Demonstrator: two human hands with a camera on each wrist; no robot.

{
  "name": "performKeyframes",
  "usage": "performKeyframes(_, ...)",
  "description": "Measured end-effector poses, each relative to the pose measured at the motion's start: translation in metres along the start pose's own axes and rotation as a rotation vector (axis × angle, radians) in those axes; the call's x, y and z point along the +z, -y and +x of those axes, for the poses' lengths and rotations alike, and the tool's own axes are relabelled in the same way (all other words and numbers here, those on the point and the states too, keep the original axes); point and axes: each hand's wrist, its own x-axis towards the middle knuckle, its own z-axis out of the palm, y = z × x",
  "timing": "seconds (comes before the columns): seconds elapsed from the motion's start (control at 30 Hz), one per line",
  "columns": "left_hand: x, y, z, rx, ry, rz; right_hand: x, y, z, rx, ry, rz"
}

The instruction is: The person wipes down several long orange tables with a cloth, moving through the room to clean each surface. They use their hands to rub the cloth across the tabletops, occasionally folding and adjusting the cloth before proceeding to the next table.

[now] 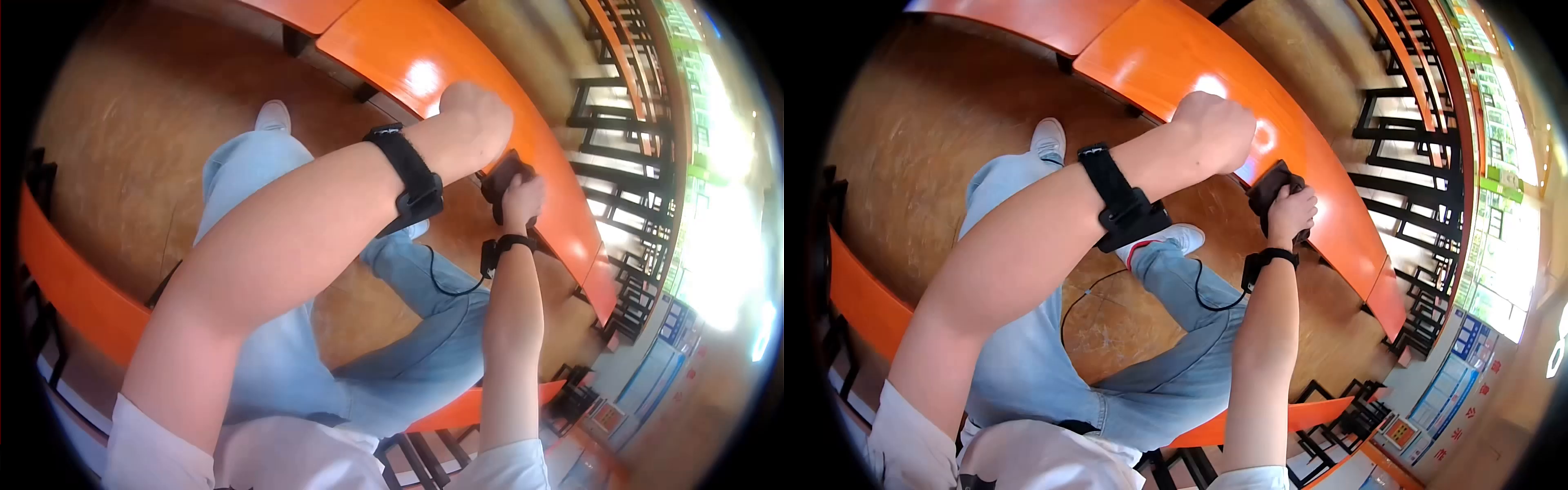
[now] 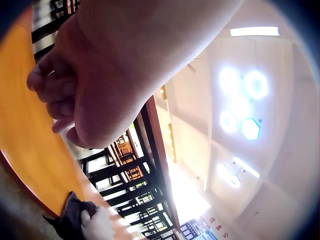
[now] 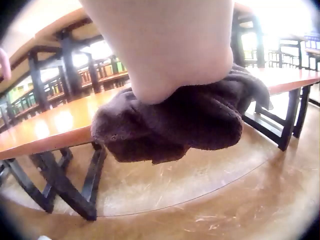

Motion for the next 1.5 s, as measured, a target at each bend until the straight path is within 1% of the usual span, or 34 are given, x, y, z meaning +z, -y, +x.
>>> performKeyframes(0.07, 0.002, -0.003, -0.01, 0.116, -0.064, -0.048, -0.006, -0.008, -0.009, 0.016, -0.03, -0.049)
performKeyframes(0.1, 0.023, -0.019, 0.011, 0.129, -0.068, -0.04, 0.018, -0.027, -0.003, 0.005, -0.029, -0.034)
performKeyframes(0.17, 0.03, -0.035, 0.025, 0.187, -0.132, -0.038, 0.026, -0.035, 0.012, -0.015, -0.09, -0.026)
performKeyframes(0.2, 0.035, -0.05, 0.026, 0.195, -0.101, -0.079, 0.017, -0.051, 0.01, -0.023, -0.079, -0.074)
performKeyframes(0.27, 0.044, -0.065, 0.031, 0.227, -0.077, -0.08, 0.024, -0.056, 0.012, -0.03, -0.079, -0.021)
performKeyframes(0.33, 0.052, -0.078, 0.036, 0.256, -0.058, -0.117, 0.018, -0.059, 0.012, -0.039, -0.079, 0.02)
performKeyframes(0.43, 0.067, -0.097, 0.044, 0.305, -0.061, -0.145, 0.009, -0.055, 0.017, 0.037, -0.037, 0.006)
performKeyframes(0.5, 0.07, -0.109, 0.045, 0.328, -0.022, -0.115, 0.013, -0.066, 0.022, 0.02, -0.033, 0.015)
performKeyframes(0.57, 0.085, -0.112, 0.051, 0.362, -0.027, -0.084, 0.018, -0.07, 0.021, 0.012, -0.066, 0.065)
performKeyframes(0.7, 0.097, -0.092, 0.058, 0.383, -0.039, -0.039, 0.032, -0.074, 0.019, 0.006, -0.151, 0.184)
performKeyframes(0.77, 0.087, -0.073, 0.061, 0.304, -0.023, 0.029, 0.032, -0.071, 0.016, -0.009, -0.233, 0.066)
performKeyframes(0.83, 0.056, -0.049, 0.056, 0.219, 0.023, 0.065, 0.03, -0.065, 0.012, -0.025, -0.263, 0.116)
performKeyframes(0.9, 0.033, -0.024, 0.053, 0.1, -0.073, -0.005, 0.026, -0.063, 0.012, -0.01, -0.265, 0.105)
performKeyframes(0.93, 0.029, -0.003, 0.051, 0.064, -0.222, -0.103, 0.025, -0.065, 0.013, -0.009, -0.254, 0.114)
performKeyframes(0.97, 0.03, 0.03, 0.053, 0.114, -0.41, -0.12, 0.027, -0.068, 0.013, -0.012, -0.242, 0.115)
performKeyframes(1.0, 0.028, 0.063, 0.055, 0.168, -0.621, -0.047, 0.034, -0.072, 0.014, -0.062, -0.324, 0.127)
performKeyframes(1.03, 0.013, 0.088, 0.053, 0.118, -0.73, 0.043, 0.033, -0.07, 0.013, -0.064, -0.365, 0.167)
performKeyframes(1.07, 0.005, 0.117, 0.052, 0.077, -0.818, 0.011, 0.031, -0.069, 0.012, -0.062, -0.36, 0.165)
performKeyframes(1.1, -0.001, 0.146, 0.048, -0.114, -0.822, -0.146, 0.029, -0.069, 0.012, -0.063, -0.358, 0.165)
performKeyframes(1.17, -0.003, 0.209, 0.043, -0.349, -0.813, -0.095, 0.03, -0.072, 0.014, -0.043, -0.312, 0.15)
performKeyframes(1.23, 0.009, 0.241, 0.037, -0.541, -0.792, -0.2, 0.028, -0.071, 0.014, -0.012, -0.28, 0.182)
performKeyframes(1.3, 0.025, 0.27, 0.041, -0.686, -0.825, -0.243, 0.03, -0.072, 0.016, -0.011, -0.278, 0.18)
performKeyframes(1.37, 0.042, 0.28, 0.045, -0.831, -0.902, -0.194, 0.028, -0.07, 0.015, 0.009, -0.233, 0.193)
performKeyframes(1.4, 0.05, 0.281, 0.047, -0.907, -0.933, -0.176, 0.028, -0.069, 0.014, 0.005, -0.247, 0.191)
performKeyframes(1.43, 0.054, 0.28, 0.053, -0.936, -0.943, -0.13, 0.026, -0.068, 0.015, 0.0, -0.264, 0.186)
performKeyframes(1.47, 0.058, 0.279, 0.059, -0.964, -0.948, -0.087, 0.023, -0.068, 0.017, 0.008, -0.227, 0.198)
performKeyframes(1.5, 0.065, 0.273, 0.065, -0.994, -0.948, -0.046, 0.027, -0.069, 0.018, -0.005, -0.258, 0.201)
